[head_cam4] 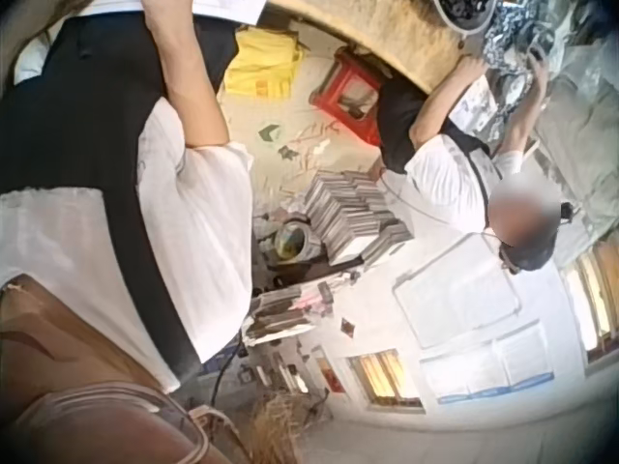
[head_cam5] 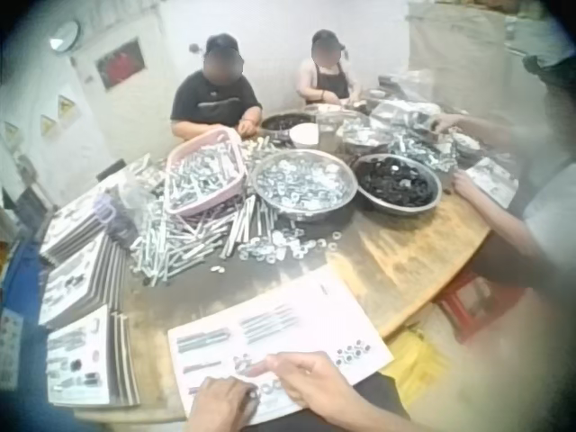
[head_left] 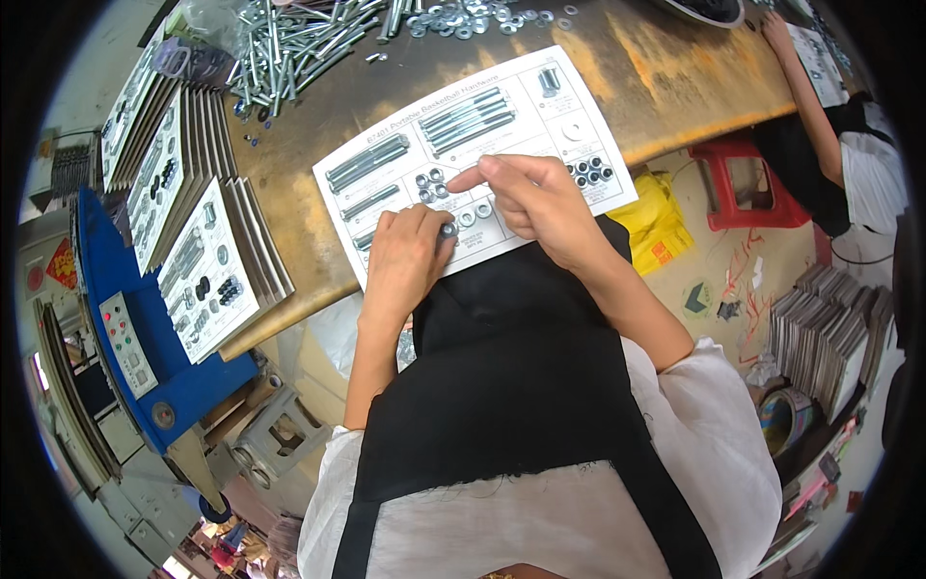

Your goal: The person assembles metal fasteners by hand, picking bolts, nuts, and washers from trays and placing them into designated slots on a cardboard template. The person repeatedly completes one template and moves it aside to start a new one.

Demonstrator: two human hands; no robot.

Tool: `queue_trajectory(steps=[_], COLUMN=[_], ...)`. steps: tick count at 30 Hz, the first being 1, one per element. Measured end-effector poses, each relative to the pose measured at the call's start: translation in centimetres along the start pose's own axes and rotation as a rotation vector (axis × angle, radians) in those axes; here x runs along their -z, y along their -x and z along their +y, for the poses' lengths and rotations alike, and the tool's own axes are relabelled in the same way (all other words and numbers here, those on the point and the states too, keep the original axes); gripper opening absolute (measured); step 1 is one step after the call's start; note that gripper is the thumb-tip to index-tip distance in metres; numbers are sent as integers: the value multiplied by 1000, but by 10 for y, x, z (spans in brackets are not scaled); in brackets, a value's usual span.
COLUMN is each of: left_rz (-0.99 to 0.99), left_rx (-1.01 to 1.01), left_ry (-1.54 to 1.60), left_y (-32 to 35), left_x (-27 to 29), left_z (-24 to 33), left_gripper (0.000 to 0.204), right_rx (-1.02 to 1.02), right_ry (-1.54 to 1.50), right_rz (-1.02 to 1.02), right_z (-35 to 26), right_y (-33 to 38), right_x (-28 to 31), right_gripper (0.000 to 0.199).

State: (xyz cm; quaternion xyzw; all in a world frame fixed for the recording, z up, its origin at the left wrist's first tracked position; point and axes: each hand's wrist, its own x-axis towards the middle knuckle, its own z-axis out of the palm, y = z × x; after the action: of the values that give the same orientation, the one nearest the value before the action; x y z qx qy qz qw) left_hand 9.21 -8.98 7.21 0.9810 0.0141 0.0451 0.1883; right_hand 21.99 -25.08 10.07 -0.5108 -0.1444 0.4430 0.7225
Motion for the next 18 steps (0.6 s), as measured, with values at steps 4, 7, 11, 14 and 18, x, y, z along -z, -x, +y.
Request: queue_trajectory(steps=[4,7,11,14,18], left_rz=[-11,-21,23,70,79], left_rx=[94,101,104,34,44], left_ry=[53,70,45,-25,-30], left_y=[-1,0,6,17,23], left_x=[-6,-7,6,6,-1], left_z=[2,0,-3,-8,-5], left_gripper=[25,27,17,8,20], right_rx=[-5,-46,-102,-143,-214], right_ry=[-25,-110,-279,-416,-658], right_rz=[-7,-18,-12,-29,-64], right_z=[6,10,12,14,20], right_y=[-1,-2,-3,-4,-9], right_x=[2,5,10,12,11], right_gripper=[35,35,36,37,38])
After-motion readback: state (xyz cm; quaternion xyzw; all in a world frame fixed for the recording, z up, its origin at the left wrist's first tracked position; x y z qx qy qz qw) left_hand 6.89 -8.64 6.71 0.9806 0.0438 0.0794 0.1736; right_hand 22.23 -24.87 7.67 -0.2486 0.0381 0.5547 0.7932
